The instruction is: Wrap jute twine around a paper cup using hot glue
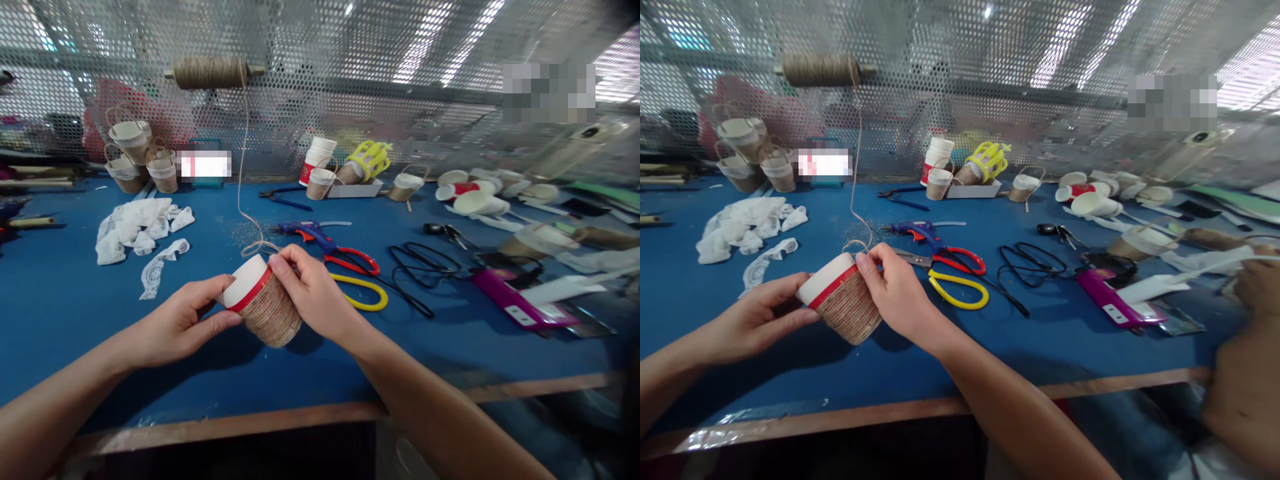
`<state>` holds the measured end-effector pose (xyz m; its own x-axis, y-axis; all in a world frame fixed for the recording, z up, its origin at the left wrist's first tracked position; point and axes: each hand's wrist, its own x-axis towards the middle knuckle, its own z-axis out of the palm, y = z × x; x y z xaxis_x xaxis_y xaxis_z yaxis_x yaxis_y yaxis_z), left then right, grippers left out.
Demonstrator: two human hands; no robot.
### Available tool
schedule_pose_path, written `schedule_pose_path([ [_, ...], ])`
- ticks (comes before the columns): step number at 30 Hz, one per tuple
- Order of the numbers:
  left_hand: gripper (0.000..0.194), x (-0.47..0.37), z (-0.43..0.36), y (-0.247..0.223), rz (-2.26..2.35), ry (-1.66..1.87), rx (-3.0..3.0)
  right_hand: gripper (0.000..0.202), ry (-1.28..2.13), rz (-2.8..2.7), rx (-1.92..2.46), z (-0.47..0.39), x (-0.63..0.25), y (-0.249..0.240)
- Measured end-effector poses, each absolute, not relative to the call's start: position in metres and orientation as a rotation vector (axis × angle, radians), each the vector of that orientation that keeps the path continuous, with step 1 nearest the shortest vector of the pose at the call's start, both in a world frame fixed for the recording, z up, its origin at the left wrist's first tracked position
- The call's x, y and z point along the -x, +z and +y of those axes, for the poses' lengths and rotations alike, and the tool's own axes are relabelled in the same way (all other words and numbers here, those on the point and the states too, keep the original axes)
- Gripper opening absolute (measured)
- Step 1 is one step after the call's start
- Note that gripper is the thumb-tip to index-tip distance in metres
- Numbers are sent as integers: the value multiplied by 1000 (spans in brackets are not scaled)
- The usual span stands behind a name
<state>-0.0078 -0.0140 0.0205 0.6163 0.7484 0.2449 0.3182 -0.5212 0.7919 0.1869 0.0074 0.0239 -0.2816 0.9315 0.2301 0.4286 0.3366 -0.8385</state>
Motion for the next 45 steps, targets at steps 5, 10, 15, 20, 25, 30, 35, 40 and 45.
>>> schedule_pose_path([
  [5,9,8,-13,21,872,705,-2076,25,902,-1874,1247,8,-186,23],
  [10,11,7,-14,21,825,724,-1984,23,868,-1890,1251,10,-185,21],
  [15,24,2,-15,21,980,699,-1861,23,799,-1918,1239,8,-181,17],
  [20,29,-7,-16,25,1145,639,-1737,20,575,-2027,1222,2,-172,10],
  [25,23,-13,-17,23,1148,652,-1603,17,374,-2148,1219,-2,-169,7],
  [30,21,-11,-14,20,1151,667,-1661,15,474,-2047,1156,3,-174,9],
  [35,21,-8,-13,17,1097,704,-1697,16,586,-1986,1138,6,-176,9],
  [40,19,-7,-13,17,1048,702,-1695,15,594,-1977,1120,5,-175,9],
  [45,20,-7,-13,16,1055,706,-1696,15,545,-1986,1145,4,-174,3],
])
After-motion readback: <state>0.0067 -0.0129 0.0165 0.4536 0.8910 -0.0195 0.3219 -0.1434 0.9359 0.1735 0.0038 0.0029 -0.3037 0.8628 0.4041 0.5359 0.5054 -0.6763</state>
